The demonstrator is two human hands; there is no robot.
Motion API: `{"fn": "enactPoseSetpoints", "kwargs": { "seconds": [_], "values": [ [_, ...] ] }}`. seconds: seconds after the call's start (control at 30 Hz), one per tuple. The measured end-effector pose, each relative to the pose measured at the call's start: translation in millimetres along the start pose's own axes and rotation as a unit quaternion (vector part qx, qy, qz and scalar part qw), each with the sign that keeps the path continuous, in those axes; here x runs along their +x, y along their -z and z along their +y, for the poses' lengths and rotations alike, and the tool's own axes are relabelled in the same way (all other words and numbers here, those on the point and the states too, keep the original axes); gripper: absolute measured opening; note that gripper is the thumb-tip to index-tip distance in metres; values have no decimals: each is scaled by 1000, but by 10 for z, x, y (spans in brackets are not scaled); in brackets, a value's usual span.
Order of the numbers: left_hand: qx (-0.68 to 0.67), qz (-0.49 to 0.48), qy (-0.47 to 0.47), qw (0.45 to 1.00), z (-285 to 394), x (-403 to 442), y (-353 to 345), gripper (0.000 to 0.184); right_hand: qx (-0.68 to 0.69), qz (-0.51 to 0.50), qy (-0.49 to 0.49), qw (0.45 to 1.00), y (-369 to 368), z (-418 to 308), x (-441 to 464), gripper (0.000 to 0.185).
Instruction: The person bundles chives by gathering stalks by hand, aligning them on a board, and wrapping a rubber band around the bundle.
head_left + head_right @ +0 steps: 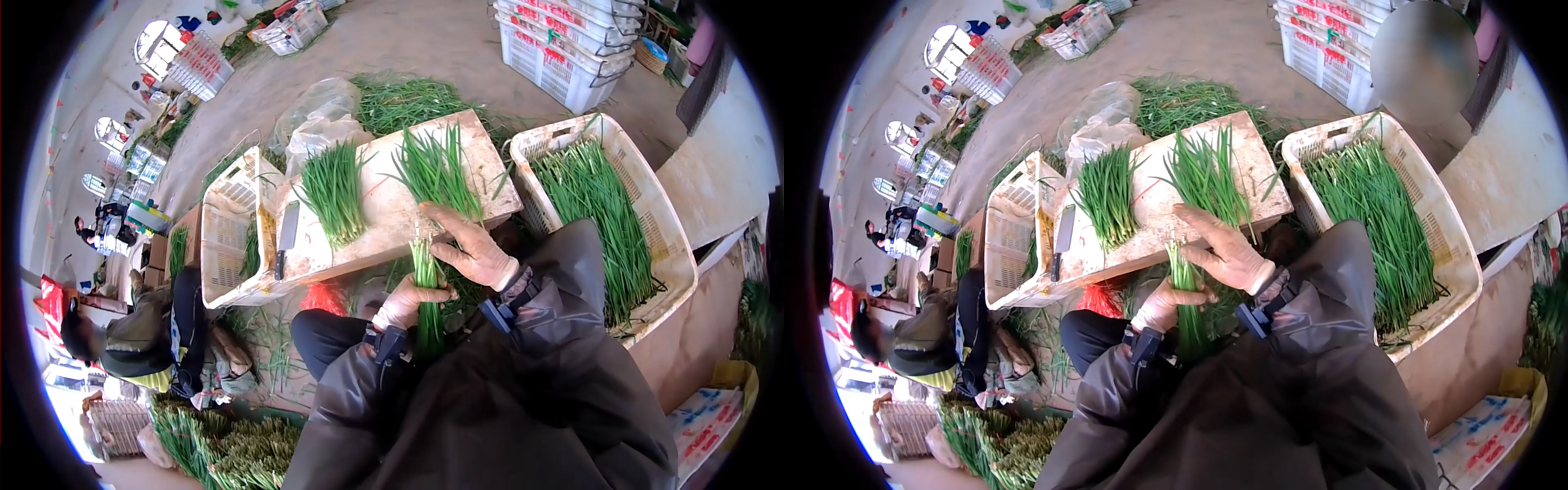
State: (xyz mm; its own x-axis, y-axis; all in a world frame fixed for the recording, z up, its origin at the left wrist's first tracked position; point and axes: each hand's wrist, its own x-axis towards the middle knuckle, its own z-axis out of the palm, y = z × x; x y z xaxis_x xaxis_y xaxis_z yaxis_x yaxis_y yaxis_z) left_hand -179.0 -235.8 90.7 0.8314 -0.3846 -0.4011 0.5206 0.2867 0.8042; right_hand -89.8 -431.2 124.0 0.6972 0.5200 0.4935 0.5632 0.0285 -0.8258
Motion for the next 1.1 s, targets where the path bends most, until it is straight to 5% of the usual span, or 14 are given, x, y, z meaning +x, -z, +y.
{"fn": "enactPoseSetpoints", "kwargs": {
  "seconds": [0.13,0.17,0.27,0.43,0.63,0.93,1.1],
  "values": [
    [-30,-8,-4,1000,-98,57,33,32,-47,-72,-25,996,52,107,-37,62],
    [-35,1,-6,999,-117,63,56,32,-24,-3,-48,999,-28,106,-53,57],
    [-42,28,-11,999,-134,68,74,33,3,19,-232,973,21,-28,-40,49],
    [-21,39,-14,999,-168,98,112,33,-113,-2,-228,967,-126,68,-87,32],
    [-116,58,-21,991,-73,4,26,31,-14,16,-234,972,-175,294,-127,30],
    [-60,122,-83,987,-111,38,148,18,130,74,-371,917,-214,398,-147,33],
    [-25,127,-69,989,-136,10,232,17,-147,182,-265,935,-206,518,-170,32]
  ]
}}
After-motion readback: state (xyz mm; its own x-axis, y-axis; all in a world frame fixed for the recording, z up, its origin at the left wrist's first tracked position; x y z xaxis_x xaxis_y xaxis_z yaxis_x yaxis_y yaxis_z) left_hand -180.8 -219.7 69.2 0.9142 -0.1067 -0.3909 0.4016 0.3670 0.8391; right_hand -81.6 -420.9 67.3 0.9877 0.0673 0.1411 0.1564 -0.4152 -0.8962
